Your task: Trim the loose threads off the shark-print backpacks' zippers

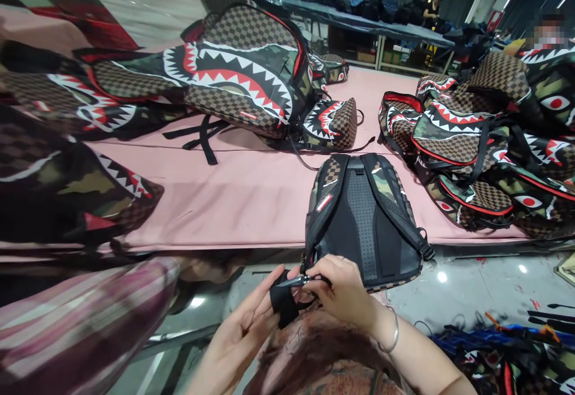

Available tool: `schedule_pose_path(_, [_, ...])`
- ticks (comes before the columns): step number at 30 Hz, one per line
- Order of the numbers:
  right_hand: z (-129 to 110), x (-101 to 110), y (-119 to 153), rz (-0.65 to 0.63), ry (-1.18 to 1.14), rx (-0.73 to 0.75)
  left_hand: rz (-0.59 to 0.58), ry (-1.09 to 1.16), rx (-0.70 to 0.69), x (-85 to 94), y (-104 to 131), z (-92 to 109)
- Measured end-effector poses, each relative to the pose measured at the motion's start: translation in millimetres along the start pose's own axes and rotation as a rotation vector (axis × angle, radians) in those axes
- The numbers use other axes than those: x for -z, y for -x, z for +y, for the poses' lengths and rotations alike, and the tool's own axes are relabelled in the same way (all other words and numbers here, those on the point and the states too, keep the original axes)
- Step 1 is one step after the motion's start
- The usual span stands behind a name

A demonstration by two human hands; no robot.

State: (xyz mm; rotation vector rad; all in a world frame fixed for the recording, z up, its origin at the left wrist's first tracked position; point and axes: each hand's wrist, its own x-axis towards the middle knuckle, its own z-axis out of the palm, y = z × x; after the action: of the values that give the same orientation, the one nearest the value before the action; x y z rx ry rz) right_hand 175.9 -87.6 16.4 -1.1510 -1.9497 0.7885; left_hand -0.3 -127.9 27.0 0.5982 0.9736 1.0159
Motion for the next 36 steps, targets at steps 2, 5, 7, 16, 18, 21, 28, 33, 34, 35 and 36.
schedule_pose_path(2, [1.9,0.5,1.1,0.058,-0.109,-0.085,-0.006,0.072,-0.004,1.9,-0.3,2.8])
schedule_pose_path(5, [5.3,2.1,5.8,0.138,-0.283,-0.191,0.049,0.052,0.066,9.1,-8.2,1.3])
schedule_pose_path(7, [5.2,4.4,8.8,0.155,-0.316,-0.108,0.113,-0.044,0.104,13.0,-15.5,-4.9])
schedule_pose_path(16, [-2.0,4.5,-4.0,0.101,0.183,0.102,-0.003,-0.245,0.066,-2.9,-11.3,-6.2])
schedule_pose_path(18, [1.7,2.5,-4.4,0.092,0.231,0.097,-0.033,-0.270,0.056,-1.4,-9.6,-1.7])
schedule_pose_path(21, [6.0,2.4,-0.6,0.041,0.243,0.113,-0.015,-0.278,0.061,2.8,-9.4,-1.1])
schedule_pose_path(28, [4.4,6.7,5.0,-0.065,0.156,0.098,0.058,-0.246,0.020,-2.3,-8.8,-5.9])
schedule_pose_path(33, [1.8,7.2,3.9,-0.092,0.130,0.055,0.020,-0.320,0.025,1.5,-12.4,-5.6])
schedule_pose_path(34, [2.2,7.2,3.9,-0.094,0.120,0.051,0.013,-0.343,0.014,2.1,-12.3,-5.1])
schedule_pose_path(35, [2.9,7.1,4.2,-0.095,0.107,0.047,0.001,-0.368,0.001,2.3,-12.0,-4.8])
schedule_pose_path(36, [3.7,7.0,4.6,-0.092,0.096,0.043,-0.013,-0.394,-0.015,1.9,-11.6,-4.6])
